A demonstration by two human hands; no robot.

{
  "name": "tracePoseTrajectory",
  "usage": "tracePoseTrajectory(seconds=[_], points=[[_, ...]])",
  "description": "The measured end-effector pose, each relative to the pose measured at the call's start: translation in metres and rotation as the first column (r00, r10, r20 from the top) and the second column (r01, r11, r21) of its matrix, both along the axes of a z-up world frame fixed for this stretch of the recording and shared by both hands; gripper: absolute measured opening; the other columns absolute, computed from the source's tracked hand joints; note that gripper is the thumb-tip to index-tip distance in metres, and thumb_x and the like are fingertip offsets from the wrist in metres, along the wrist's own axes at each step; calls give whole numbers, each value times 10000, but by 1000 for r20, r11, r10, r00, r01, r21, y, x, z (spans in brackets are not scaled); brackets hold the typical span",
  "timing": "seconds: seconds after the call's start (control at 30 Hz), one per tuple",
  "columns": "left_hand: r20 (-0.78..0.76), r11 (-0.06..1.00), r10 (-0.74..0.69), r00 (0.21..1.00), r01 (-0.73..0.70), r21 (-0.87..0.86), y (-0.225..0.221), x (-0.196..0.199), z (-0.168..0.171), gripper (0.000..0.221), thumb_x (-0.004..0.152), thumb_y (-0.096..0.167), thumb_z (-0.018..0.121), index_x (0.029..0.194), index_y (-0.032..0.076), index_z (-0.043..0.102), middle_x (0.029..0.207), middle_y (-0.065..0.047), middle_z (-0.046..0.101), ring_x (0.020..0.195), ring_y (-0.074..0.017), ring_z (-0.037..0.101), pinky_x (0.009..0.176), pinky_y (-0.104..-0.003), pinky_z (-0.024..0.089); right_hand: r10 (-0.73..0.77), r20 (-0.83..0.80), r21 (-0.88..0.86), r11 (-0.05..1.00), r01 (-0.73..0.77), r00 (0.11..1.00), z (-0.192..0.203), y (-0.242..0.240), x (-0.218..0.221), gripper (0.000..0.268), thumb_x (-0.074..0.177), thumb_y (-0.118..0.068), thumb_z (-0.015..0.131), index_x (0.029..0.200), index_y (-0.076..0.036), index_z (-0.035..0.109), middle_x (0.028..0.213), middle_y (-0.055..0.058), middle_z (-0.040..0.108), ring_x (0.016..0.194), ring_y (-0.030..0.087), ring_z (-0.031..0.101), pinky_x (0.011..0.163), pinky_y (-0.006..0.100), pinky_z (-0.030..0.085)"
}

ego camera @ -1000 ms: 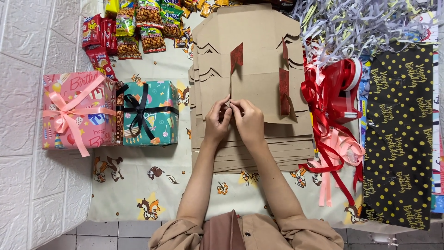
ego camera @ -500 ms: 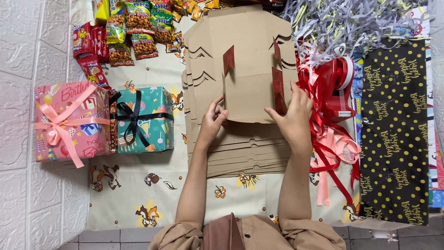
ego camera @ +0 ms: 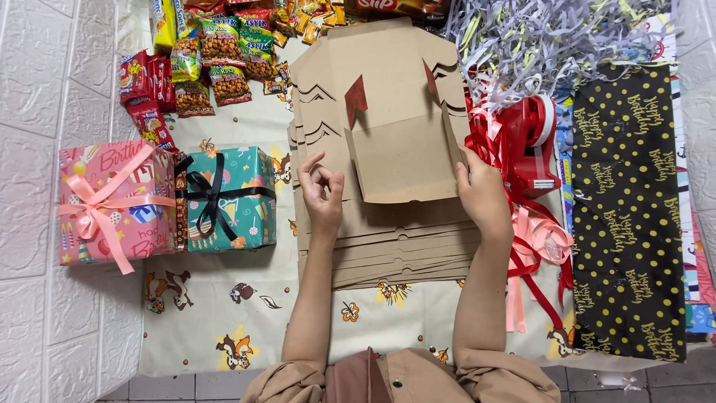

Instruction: Assembling a cardboard gift box and filling it with shredded paper and snack packets.

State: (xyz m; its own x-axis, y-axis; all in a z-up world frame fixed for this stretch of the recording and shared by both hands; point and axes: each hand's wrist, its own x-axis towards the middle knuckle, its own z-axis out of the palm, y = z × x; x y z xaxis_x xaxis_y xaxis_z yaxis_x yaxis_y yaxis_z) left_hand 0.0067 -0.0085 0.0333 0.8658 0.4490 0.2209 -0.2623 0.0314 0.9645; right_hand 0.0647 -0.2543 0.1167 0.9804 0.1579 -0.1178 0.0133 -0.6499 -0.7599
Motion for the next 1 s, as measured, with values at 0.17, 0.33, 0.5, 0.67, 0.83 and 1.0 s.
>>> tracePoseTrajectory(seconds=[0.17, 0.33, 0.5, 0.67, 0.83, 1.0], points=[[93, 741, -144, 985, 45, 670, -28, 30, 70, 266, 874, 157, 674, 1131, 214, 642, 943, 71, 591, 966, -133, 561, 918, -274, 403, 148, 50, -54, 988, -145, 988, 8, -5, -4, 379, 965, -84, 424, 1325, -12, 521, 1172, 298, 592, 1082, 447, 566, 892, 504, 471], [23, 286, -273, 962, 58, 956, -71, 88, 56, 675, 675, 191, 831, 1277, 228, 527, 1252, 38, 537, 1284, -263, 440, 1065, -493, 356, 169, -7, -46, 985, -169, 986, 20, -2, -8, 367, 977, -108, 422, 1326, -46, 519, 1197, 261, 594, 1128, 422, 546, 932, 509, 450], [-166, 240, -287, 943, 239, 941, -68, 139, 4, 385, 761, 324, 742, 1101, 255, 573, 1024, 47, 587, 1200, -237, 495, 1122, -604, 146, 175, -35, -15, 984, -176, 984, 15, -5, -8, 365, 991, -201, 447, 1328, -93, 534, 1134, 241, 631, 1088, 422, 573, 933, 514, 440], [-300, 237, -210, 930, 347, 908, -52, 148, -10, 142, 883, 421, 604, 889, 279, 607, 881, 67, 593, 916, -154, 579, 1055, -551, 209, 134, -66, 14, 991, -133, 989, 4, -18, -6, 356, 981, -215, 464, 1318, -134, 545, 1108, 242, 640, 1089, 427, 565, 920, 531, 438], [-369, 251, -195, 908, 410, 877, -54, 151, -10, 186, 886, 448, 583, 892, 264, 599, 877, 40, 596, 910, -176, 574, 1009, -575, 215, 104, -80, -27, 994, -107, 991, 14, -35, -12, 303, 957, -145, 493, 1250, -134, 571, 1101, 232, 645, 1050, 421, 593, 893, 513, 457], [-364, 261, -202, 909, 408, 875, -62, 157, -5, 203, 878, 457, 593, 919, 259, 586, 901, 34, 587, 911, -179, 574, 996, -573, 212, 207, 11, 6, 978, -207, 978, 8, -37, -6, 317, 884, -9, 583, 1181, -113, 626, 1120, 168, 644, 1025, 365, 625, 852, 439, 514]])
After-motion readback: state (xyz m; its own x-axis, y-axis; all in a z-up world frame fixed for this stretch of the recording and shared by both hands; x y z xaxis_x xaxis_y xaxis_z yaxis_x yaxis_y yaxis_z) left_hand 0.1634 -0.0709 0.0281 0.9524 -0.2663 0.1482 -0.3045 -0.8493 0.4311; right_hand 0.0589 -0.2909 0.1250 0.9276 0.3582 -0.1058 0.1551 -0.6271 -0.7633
